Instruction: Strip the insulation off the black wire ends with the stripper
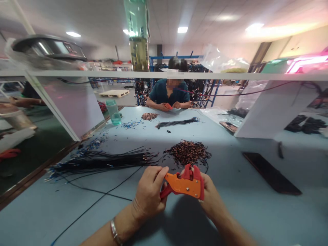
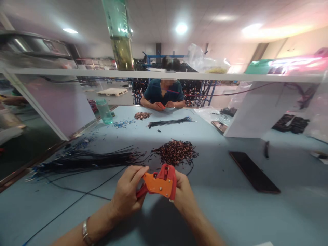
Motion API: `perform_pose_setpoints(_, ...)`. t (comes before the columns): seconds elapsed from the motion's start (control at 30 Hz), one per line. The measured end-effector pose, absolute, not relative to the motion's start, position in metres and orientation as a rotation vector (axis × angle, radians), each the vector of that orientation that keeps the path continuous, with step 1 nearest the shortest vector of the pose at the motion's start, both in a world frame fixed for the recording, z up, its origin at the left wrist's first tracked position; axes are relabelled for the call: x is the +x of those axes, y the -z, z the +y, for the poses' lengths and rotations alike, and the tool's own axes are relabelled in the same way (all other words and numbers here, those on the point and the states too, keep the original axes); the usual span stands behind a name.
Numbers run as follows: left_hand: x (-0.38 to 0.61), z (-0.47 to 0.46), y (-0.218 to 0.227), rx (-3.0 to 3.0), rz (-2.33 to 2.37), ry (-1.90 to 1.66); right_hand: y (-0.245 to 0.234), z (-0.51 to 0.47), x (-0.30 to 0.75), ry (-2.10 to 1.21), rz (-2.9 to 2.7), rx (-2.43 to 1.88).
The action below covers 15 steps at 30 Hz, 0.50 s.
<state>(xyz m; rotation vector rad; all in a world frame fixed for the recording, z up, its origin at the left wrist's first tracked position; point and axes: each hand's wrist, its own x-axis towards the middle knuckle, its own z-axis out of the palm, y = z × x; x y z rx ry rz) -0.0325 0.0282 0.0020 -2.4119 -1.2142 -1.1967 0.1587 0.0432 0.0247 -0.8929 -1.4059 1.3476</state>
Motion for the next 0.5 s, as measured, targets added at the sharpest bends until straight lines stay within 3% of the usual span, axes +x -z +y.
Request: perform_pose_setpoints(0.5,-0.0346,0.0277,0.0003,-2.446,-1.234,1.15,-0.0244,0.0423,0.1588,-1.262,-1.464,-0.928)
